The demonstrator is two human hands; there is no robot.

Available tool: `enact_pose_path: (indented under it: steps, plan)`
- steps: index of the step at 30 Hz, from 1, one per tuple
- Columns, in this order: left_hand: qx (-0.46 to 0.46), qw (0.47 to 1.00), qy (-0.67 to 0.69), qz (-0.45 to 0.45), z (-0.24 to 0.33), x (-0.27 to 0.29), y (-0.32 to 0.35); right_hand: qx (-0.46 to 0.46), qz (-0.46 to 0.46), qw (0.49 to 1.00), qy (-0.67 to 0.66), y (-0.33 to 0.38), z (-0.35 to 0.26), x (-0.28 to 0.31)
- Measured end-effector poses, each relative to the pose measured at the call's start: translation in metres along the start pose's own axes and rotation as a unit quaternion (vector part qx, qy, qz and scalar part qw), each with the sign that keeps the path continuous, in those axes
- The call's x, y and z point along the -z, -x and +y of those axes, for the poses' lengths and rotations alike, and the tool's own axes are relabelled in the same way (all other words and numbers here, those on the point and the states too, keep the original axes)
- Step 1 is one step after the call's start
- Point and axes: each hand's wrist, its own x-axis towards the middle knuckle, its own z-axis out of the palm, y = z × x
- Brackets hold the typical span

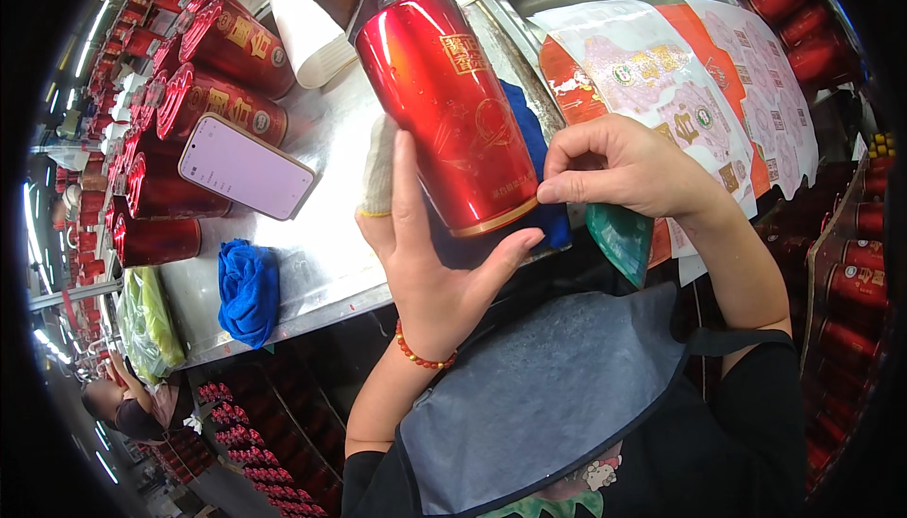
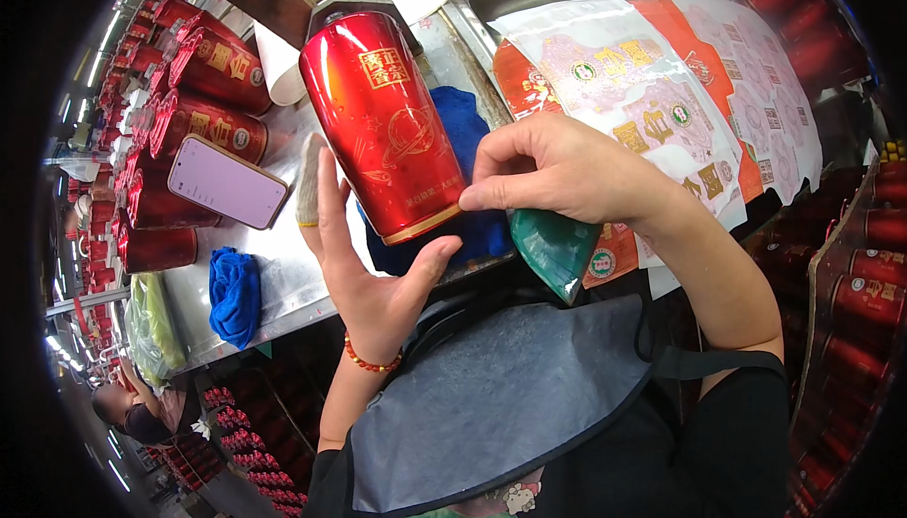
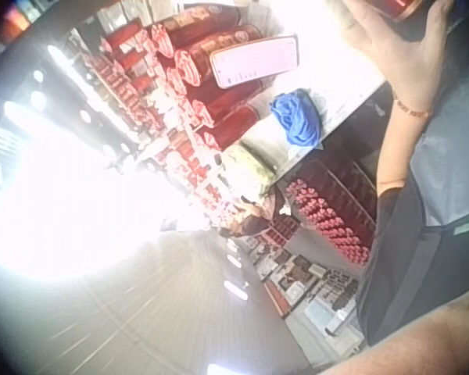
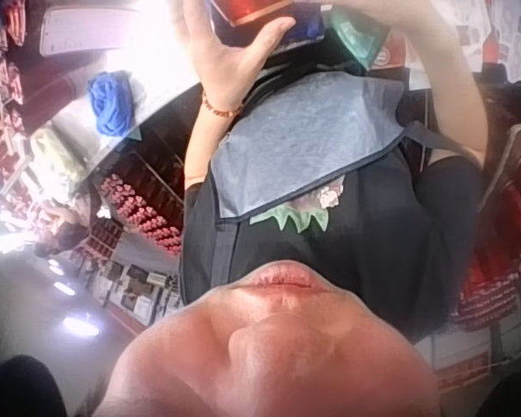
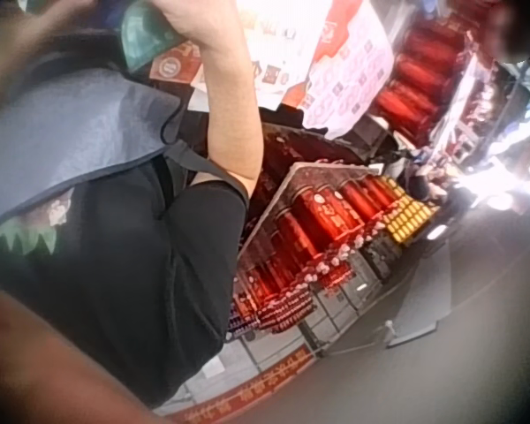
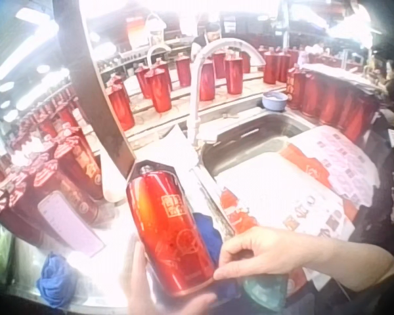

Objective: The person scrubs the exterior of a red cylindrical container with a green sponge, then wipes it with a blue cloth. The person repeats this process on multiple identical containers, handling them one at a time at a stainless steel workstation.

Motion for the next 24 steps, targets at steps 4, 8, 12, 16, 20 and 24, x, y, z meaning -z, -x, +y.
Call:
enact_pose_path:
  steps: [4, 8, 12, 16, 20, 24]
  plan:
    - [-0.047, 0.992, -0.118, -0.008, 0.004, -0.001, -0.007, 0.011, -0.001, 1.0, 0.023, -0.002, 0.003, 0.001]
    - [-0.046, 0.992, -0.113, -0.006, -0.003, 0.002, -0.005, 0.01, -0.014, 0.999, 0.028, -0.005, 0.001, 0.0]
    - [-0.008, 1.0, 0.0, 0.001, -0.02, -0.002, 0.006, 0.033, 0.016, 0.999, 0.024, -0.006, -0.002, -0.01]
    - [0.026, 0.994, 0.104, -0.032, -0.028, 0.003, 0.01, 0.041, 0.024, 0.998, 0.04, -0.006, -0.007, -0.012]
    - [0.107, 0.972, 0.208, -0.02, -0.019, 0.0, 0.01, 0.034, 0.026, 0.999, 0.027, -0.006, -0.008, -0.014]
    - [0.1, 0.982, 0.16, -0.018, -0.007, 0.002, 0.007, 0.035, 0.017, 0.997, 0.059, -0.001, -0.013, -0.005]
